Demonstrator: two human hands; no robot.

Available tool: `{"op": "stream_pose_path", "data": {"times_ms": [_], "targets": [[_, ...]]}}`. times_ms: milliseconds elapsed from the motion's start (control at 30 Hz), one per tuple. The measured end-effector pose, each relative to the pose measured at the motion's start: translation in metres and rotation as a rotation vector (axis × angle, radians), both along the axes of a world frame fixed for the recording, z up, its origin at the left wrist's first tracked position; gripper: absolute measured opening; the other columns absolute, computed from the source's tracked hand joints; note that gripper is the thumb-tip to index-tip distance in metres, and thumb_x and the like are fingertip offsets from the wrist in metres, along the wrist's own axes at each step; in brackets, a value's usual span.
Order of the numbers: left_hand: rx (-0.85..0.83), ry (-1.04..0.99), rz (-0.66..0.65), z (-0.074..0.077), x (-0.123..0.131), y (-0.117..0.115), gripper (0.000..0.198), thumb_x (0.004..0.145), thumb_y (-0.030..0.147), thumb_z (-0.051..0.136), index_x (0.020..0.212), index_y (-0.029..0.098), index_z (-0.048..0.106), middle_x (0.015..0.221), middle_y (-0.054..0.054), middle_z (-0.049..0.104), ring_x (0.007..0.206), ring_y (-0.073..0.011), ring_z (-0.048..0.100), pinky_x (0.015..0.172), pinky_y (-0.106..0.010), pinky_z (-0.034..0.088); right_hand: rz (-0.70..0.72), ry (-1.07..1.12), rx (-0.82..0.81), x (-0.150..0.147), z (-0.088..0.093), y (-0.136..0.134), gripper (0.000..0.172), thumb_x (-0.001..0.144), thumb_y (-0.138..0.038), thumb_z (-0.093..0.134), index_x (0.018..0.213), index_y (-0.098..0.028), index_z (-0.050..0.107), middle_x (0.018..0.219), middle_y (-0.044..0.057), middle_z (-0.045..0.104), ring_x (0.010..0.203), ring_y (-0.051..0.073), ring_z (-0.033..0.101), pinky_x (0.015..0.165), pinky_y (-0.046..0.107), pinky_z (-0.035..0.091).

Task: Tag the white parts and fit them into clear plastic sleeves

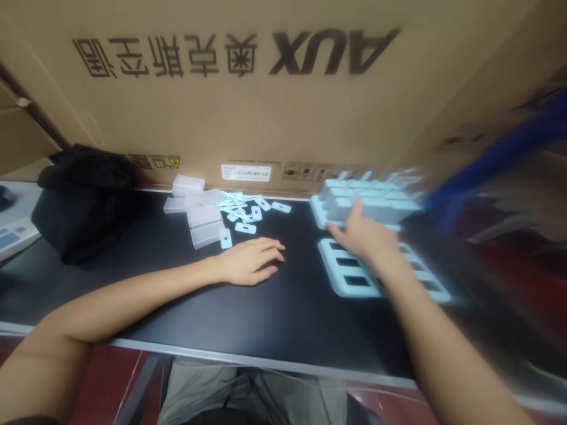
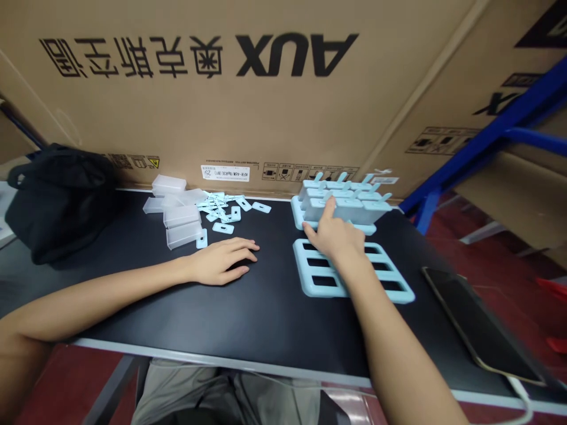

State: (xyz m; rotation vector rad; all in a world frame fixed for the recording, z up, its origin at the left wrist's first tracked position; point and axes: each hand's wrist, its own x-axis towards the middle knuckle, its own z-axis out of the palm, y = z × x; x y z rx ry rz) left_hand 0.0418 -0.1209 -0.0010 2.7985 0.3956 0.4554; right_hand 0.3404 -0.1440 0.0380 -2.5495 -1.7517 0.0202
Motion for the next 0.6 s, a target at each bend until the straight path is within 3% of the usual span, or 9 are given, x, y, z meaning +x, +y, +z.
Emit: {"op": "stream_pose_path", "data": {"times_ms": [100,167,233,300,333,433,533,600], "targets": [[0.016,-0.008,-0.002,-0.001,-0.001,0.000,0.028,0.103,0.031,0.052,0.124,0.017,0.064,0.146,-0.015,0.061,0.140,-0.0296,0.056,0.117,-0.048,0.050,0.031,0.036,0.036,0.008,0.008,-0.010,0.101,0.098,-0.064,0.038,0.163,0.003,0.002,0.104,0.030,0.073,0.098,0.047,0.072,0.077,0.052,0.053],[0.025,-0.011,-0.004,-0.002,-0.001,0.001,0.028,0.103,0.031,0.052,0.124,0.016,0.064,0.146,-0.016,0.061,0.139,-0.0297,0.057,0.116,-0.048,0.051,0.057,0.069,0.059,0.019,0.017,-0.020,0.096,0.097,-0.060,0.041,0.162,0.001,0.006,0.096,0.023,0.075,0.090,0.042,0.073,0.073,0.046,0.051],[0.030,-0.007,-0.002,-0.002,-0.002,0.001,0.028,0.103,0.031,0.052,0.123,0.017,0.064,0.146,-0.015,0.061,0.139,-0.0291,0.057,0.116,-0.047,0.051,0.114,0.107,0.041,0.030,0.027,-0.031,0.076,0.095,-0.054,0.045,0.154,-0.009,0.031,0.089,0.015,0.074,0.083,0.036,0.071,0.069,0.041,0.049],[0.040,0.004,0.003,-0.003,-0.002,0.000,0.027,0.103,0.031,0.052,0.123,0.017,0.064,0.146,-0.014,0.061,0.140,-0.0282,0.057,0.117,-0.045,0.050,0.203,0.168,-0.056,0.038,0.035,-0.041,0.044,0.090,-0.046,0.050,0.125,-0.019,0.054,0.082,0.008,0.072,0.076,0.031,0.069,0.066,0.037,0.047],[0.050,0.011,0.007,-0.003,-0.002,-0.001,0.028,0.103,0.032,0.051,0.124,0.018,0.064,0.147,-0.014,0.061,0.140,-0.0277,0.056,0.117,-0.044,0.050,0.244,0.207,-0.124,0.042,0.036,-0.044,0.031,0.087,-0.042,0.052,0.110,-0.022,0.057,0.079,0.006,0.071,0.073,0.028,0.067,0.066,0.036,0.046],[0.118,0.044,0.019,-0.003,0.001,-0.003,0.028,0.104,0.032,0.050,0.124,0.019,0.064,0.146,-0.012,0.062,0.138,-0.0267,0.057,0.117,-0.042,0.049,0.297,0.293,-0.254,0.048,0.030,-0.043,0.011,0.083,-0.035,0.055,0.087,-0.024,0.053,0.075,0.005,0.070,0.069,0.024,0.064,0.065,0.033,0.045],[0.296,0.091,0.010,0.005,0.003,0.003,0.028,0.103,0.032,0.049,0.121,0.018,0.065,0.142,-0.014,0.063,0.134,-0.0288,0.059,0.113,-0.045,0.049,0.261,0.232,-0.224,0.055,0.017,-0.032,0.011,0.084,-0.034,0.057,0.081,-0.024,0.053,0.078,0.006,0.071,0.072,0.025,0.065,0.065,0.033,0.043],[0.435,0.119,0.054,0.019,0.000,0.013,0.027,0.102,0.028,0.048,0.117,0.016,0.067,0.136,-0.015,0.065,0.128,-0.0300,0.060,0.110,-0.046,0.047,0.243,0.178,-0.178,0.060,0.010,-0.027,0.011,0.084,-0.033,0.058,0.080,-0.024,0.053,0.075,0.006,0.070,0.069,0.024,0.065,0.062,0.032,0.041]]}}
